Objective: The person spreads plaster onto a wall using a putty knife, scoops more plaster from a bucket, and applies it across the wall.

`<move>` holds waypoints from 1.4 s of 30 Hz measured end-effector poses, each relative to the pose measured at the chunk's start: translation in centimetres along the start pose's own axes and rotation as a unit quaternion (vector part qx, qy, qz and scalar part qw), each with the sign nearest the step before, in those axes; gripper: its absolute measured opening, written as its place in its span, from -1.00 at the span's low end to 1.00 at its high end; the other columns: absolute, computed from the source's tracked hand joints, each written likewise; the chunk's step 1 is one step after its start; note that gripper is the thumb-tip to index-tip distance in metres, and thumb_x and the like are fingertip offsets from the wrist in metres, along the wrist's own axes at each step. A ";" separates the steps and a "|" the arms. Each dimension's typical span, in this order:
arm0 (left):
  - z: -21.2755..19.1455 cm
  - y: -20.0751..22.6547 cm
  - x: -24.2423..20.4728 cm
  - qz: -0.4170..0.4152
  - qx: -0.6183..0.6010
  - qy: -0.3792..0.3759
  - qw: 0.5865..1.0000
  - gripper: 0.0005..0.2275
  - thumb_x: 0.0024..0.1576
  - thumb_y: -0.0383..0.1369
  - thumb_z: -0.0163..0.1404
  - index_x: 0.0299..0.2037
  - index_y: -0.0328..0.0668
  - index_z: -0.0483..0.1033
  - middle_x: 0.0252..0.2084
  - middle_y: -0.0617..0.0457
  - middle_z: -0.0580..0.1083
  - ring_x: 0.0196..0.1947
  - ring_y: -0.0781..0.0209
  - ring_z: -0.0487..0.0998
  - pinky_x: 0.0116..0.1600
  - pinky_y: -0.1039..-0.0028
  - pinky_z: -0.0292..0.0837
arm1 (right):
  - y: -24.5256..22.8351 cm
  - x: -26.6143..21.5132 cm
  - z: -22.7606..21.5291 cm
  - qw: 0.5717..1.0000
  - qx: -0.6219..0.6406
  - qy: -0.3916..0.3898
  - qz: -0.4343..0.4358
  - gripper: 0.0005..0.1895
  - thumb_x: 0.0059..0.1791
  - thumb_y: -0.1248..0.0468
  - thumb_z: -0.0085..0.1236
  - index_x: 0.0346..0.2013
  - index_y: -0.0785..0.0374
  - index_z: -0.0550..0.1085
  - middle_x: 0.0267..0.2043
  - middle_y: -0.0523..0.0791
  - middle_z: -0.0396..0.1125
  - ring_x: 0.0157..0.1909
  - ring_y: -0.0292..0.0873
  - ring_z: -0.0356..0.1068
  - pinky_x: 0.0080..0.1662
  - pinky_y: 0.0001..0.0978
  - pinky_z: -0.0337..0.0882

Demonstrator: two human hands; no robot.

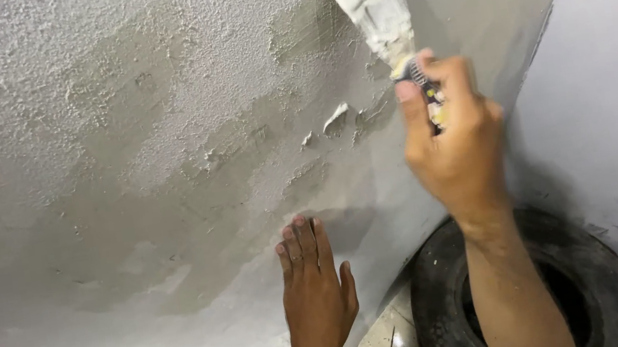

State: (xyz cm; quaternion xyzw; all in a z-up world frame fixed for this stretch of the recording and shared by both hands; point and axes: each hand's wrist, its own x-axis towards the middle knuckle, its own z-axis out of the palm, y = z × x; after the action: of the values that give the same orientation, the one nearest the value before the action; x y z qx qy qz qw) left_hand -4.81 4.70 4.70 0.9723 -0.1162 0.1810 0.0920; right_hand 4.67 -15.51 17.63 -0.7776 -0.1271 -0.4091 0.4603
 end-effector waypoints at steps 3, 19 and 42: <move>0.6 0.1 0.3 -0.013 -0.003 0.002 1.000 -0.33 0.18 -0.31 -0.01 0.42 -0.54 -0.06 0.50 -0.47 -0.10 0.52 -0.35 -0.19 0.49 -0.06 -0.24 | 0.0 -2.1 0.6 0.999 -0.027 -0.033 -0.012 -0.82 0.18 0.35 0.09 -0.02 0.43 0.36 -0.38 0.09 0.46 -0.37 -0.06 0.57 -0.42 -0.29 0.47; 0.4 0.7 0.4 -0.030 -0.012 0.032 0.999 -0.32 0.18 -0.28 -0.01 0.42 -0.54 -0.02 0.51 -0.43 -0.09 0.52 -0.33 -0.16 0.49 -0.06 -0.22 | -2.3 -5.1 2.4 0.993 -0.072 -0.077 -0.050 -0.62 0.09 0.34 0.19 0.13 0.52 0.38 -0.22 0.19 0.46 -0.33 0.11 0.55 -0.36 -0.20 0.53; -0.7 -2.3 -4.0 -0.073 -0.018 0.036 0.997 -0.31 0.19 -0.26 -0.01 0.38 -0.62 -0.08 0.47 -0.53 -0.13 0.50 -0.46 -0.17 0.48 -0.18 -0.22 | -0.6 -14.7 3.0 0.996 0.004 -0.080 -0.039 -0.73 0.09 0.35 0.12 0.02 0.44 0.37 -0.24 0.12 0.46 -0.21 0.01 0.58 -0.27 -0.31 0.59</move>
State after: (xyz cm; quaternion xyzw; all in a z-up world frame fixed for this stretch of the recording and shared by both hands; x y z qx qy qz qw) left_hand -8.07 7.81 3.58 0.9692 -0.0453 0.2065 0.1267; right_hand -3.43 -10.07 6.16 -0.8004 -0.1950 -0.3628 0.4356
